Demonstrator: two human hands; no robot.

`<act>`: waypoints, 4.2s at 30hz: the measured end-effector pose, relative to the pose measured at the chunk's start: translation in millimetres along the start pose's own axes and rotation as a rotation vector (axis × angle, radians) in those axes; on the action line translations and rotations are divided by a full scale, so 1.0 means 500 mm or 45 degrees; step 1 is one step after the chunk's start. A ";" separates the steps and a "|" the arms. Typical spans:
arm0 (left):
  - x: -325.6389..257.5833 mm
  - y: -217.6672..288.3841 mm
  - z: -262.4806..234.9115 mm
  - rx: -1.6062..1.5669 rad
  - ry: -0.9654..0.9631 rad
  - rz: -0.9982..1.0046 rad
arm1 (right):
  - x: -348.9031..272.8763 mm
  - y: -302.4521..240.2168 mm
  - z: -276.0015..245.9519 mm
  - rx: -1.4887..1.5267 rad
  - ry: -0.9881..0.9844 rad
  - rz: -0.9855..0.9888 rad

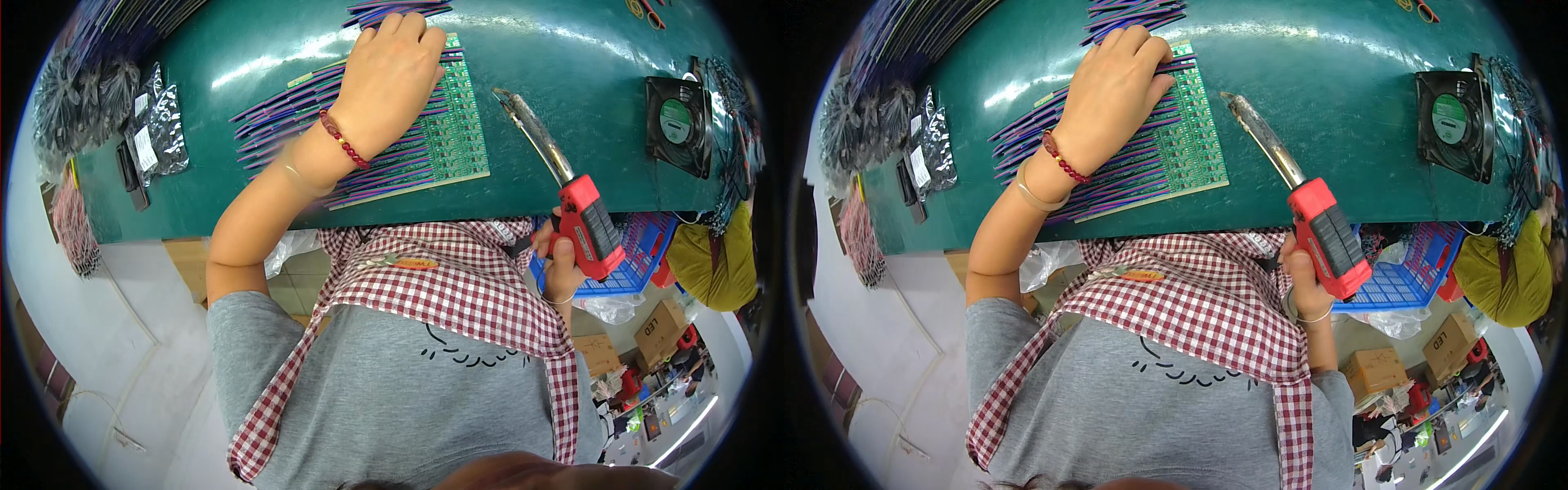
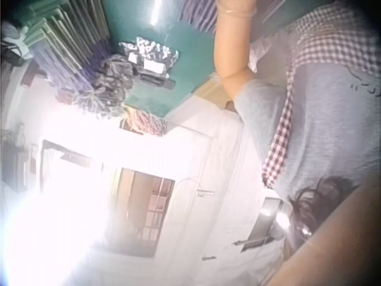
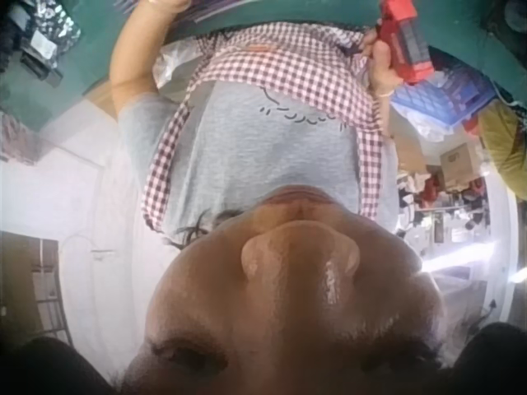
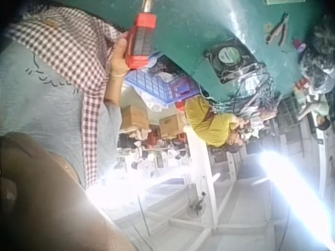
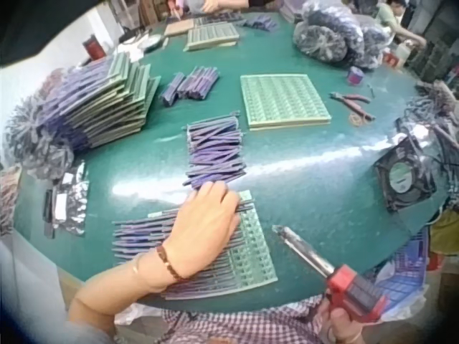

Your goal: The person solders ribbon cable wires onto a circuit board using a soldering iron, sets the board aside, aligns new wires onto another circuit board, and solders them with the soldering iron.

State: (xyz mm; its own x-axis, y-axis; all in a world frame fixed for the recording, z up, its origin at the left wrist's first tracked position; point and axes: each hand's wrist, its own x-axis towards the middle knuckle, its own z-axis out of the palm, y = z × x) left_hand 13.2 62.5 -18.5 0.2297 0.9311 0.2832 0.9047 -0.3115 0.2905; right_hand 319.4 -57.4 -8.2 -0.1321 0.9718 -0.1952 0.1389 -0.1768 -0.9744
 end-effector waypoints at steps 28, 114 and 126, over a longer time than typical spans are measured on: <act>-0.040 0.039 -0.011 -0.319 -0.069 0.002 | 0.010 -0.013 0.003 0.115 0.056 -0.055; -0.095 0.052 -0.018 -0.261 -0.047 -0.072 | -0.007 0.032 -0.011 -0.012 -0.135 0.035; -0.094 0.053 -0.018 -0.273 -0.031 -0.074 | -0.011 0.076 -0.026 -0.284 -0.309 -0.275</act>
State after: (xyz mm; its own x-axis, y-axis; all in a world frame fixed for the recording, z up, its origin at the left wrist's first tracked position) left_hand 23.2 8.8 -16.1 0.1908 0.9521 0.2388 0.8203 -0.2883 0.4939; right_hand 338.3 -67.5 -42.9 -0.4062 0.9131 -0.0353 0.2887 0.0915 -0.9530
